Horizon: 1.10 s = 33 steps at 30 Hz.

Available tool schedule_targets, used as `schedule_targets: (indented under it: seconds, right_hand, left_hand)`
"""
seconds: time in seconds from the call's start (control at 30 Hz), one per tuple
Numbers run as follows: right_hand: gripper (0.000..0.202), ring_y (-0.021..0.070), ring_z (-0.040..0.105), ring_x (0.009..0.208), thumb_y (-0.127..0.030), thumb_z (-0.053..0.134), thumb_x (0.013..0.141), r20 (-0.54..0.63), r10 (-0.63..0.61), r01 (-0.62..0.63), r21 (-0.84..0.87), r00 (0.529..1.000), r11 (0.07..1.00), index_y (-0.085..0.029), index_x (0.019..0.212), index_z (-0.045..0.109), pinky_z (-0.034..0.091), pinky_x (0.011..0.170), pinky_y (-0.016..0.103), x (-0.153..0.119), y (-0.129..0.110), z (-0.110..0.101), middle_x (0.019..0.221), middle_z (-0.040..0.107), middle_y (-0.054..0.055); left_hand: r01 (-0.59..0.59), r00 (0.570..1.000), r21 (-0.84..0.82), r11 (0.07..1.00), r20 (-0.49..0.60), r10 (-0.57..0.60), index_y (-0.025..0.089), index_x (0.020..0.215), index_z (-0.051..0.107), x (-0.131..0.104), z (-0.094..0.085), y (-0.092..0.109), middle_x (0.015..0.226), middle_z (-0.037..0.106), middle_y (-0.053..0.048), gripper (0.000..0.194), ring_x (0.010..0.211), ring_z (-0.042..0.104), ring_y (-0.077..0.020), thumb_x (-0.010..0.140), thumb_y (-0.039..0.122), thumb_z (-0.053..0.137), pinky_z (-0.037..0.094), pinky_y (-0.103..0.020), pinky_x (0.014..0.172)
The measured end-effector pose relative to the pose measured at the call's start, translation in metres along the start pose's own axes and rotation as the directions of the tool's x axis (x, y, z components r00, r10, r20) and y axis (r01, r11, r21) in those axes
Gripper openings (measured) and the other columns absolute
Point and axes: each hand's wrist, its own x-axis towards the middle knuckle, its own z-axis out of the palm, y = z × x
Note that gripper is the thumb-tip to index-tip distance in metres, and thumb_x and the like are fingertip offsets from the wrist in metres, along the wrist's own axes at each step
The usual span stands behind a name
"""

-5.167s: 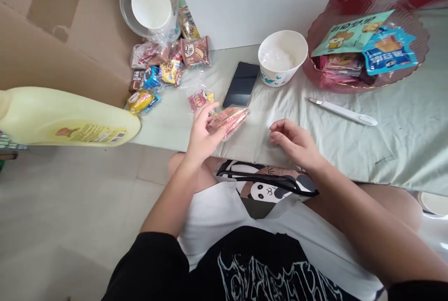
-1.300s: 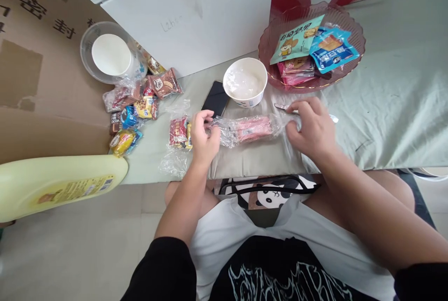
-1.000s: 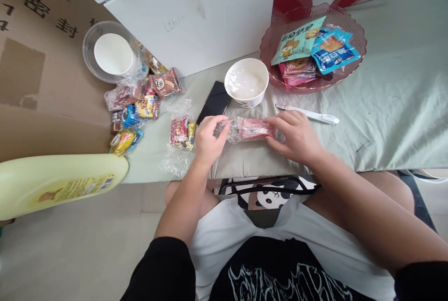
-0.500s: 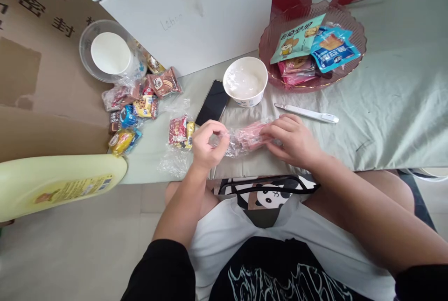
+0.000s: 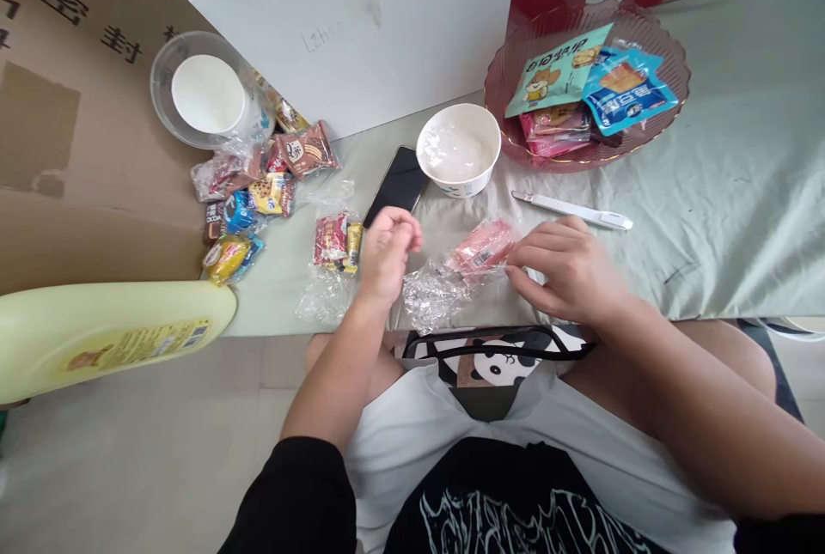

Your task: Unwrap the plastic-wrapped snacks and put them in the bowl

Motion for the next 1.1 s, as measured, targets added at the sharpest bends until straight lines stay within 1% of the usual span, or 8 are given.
schedule_targets:
  seconds: [0.17, 0.3, 0.43, 0.57, 0.73, 0.87, 0.97, 1.1]
  right_hand:
    - [0.032, 0.0154, 0.052, 0.052, -0.034, 0.050, 0.094, 0.121, 0.385, -0.363, -0.173, 0.915, 0.916, -0.021, 0.070, 0.068, 0.027, 0.054, 0.032, -0.001, 0.002, -0.004, 0.063, 0.067, 0.003]
    - [0.044, 0.0170, 0.051, 0.052, -0.036, 0.049, 0.095, 0.125, 0.439, -0.388, -0.298, 0.890, 0.872, -0.021, 0.054, 0.057, 0.032, 0.064, 0.035, -0.001, 0.007, -0.004, 0.051, 0.058, 0.003]
    - [0.032, 0.0284, 0.069, 0.090, -0.032, 0.049, 0.094, 0.077, 0.423, -0.386, -0.290, 0.903, 0.876, -0.021, 0.071, 0.066, 0.038, 0.081, 0.041, -0.005, 0.012, 0.004, 0.075, 0.074, 0.008]
    - [0.022, 0.0358, 0.061, 0.125, -0.030, 0.050, 0.093, 0.062, 0.437, -0.406, -0.269, 0.897, 0.873, -0.021, 0.094, 0.070, 0.038, 0.097, 0.050, -0.007, 0.013, 0.014, 0.102, 0.077, 0.013]
    - [0.039, 0.0447, 0.037, 0.148, -0.028, 0.056, 0.089, 0.098, 0.431, -0.390, -0.281, 0.897, 0.877, -0.020, 0.128, 0.060, 0.030, 0.109, 0.064, -0.007, 0.009, 0.021, 0.137, 0.067, 0.016]
    - [0.065, 0.0488, 0.032, 0.150, -0.032, 0.063, 0.083, 0.125, 0.421, -0.372, -0.291, 0.899, 0.882, -0.017, 0.144, 0.046, 0.030, 0.111, 0.066, -0.007, 0.007, 0.026, 0.151, 0.054, 0.021]
    - [0.065, 0.0485, 0.040, 0.143, -0.036, 0.066, 0.082, 0.016, 0.402, -0.382, -0.280, 0.916, 0.881, -0.020, 0.143, 0.048, 0.036, 0.107, 0.065, -0.006, 0.005, 0.027, 0.148, 0.052, 0.022]
    - [0.050, 0.0371, 0.060, 0.114, -0.036, 0.063, 0.087, 0.023, 0.214, -0.211, -0.087, 0.977, 0.974, -0.023, 0.134, 0.055, 0.050, 0.095, 0.055, -0.003, -0.002, 0.028, 0.126, 0.062, 0.018]
  left_hand:
    - [-0.127, 0.938, 0.541, 0.831, 0.337, -0.076, 0.022, 0.108, 0.063, -0.013, 0.011, -0.006, 0.117, 0.063, -0.007, 0.040, 0.104, 0.063, -0.0211, 0.074, 0.035, 0.077, 0.051, -0.032, 0.086]
    - [-0.211, 0.885, 0.655, 0.725, 0.444, -0.144, 0.020, 0.111, 0.062, -0.014, 0.012, -0.004, 0.116, 0.065, -0.007, 0.033, 0.109, 0.064, -0.0223, 0.079, 0.023, 0.068, 0.049, -0.034, 0.095]
    - [-0.217, 0.900, 0.695, 0.686, 0.415, -0.136, 0.021, 0.104, 0.060, -0.017, 0.021, -0.003, 0.103, 0.068, -0.004, 0.027, 0.093, 0.065, -0.0200, 0.079, 0.024, 0.069, 0.051, -0.033, 0.086]
    - [-0.218, 0.916, 0.703, 0.677, 0.387, -0.107, 0.020, 0.104, 0.058, -0.023, 0.030, -0.006, 0.108, 0.068, -0.007, 0.037, 0.095, 0.064, -0.0217, 0.075, 0.032, 0.077, 0.051, -0.035, 0.086]
    - [-0.032, 0.954, 0.607, 0.794, 0.255, -0.157, 0.020, 0.102, 0.062, -0.019, 0.022, -0.011, 0.093, 0.071, -0.002, 0.022, 0.077, 0.063, -0.0154, 0.081, 0.024, 0.068, 0.050, -0.030, 0.074]
    - [0.082, 0.973, 0.469, 0.879, 0.153, -0.173, 0.019, 0.083, 0.062, -0.011, 0.014, -0.013, 0.074, 0.065, 0.000, 0.010, 0.067, 0.058, -0.0129, 0.087, 0.028, 0.062, 0.047, -0.027, 0.066]
    - [0.115, 0.979, 0.328, 0.938, 0.123, -0.163, 0.020, 0.073, 0.059, -0.010, 0.016, -0.011, 0.076, 0.064, 0.000, 0.020, 0.072, 0.058, -0.0134, 0.088, 0.032, 0.062, 0.048, -0.026, 0.069]
    - [0.381, 0.917, -0.122, 0.917, 0.174, -0.358, 0.021, 0.076, 0.057, -0.010, 0.020, -0.006, 0.078, 0.064, 0.002, 0.018, 0.071, 0.061, -0.0125, 0.087, 0.033, 0.065, 0.052, -0.025, 0.066]
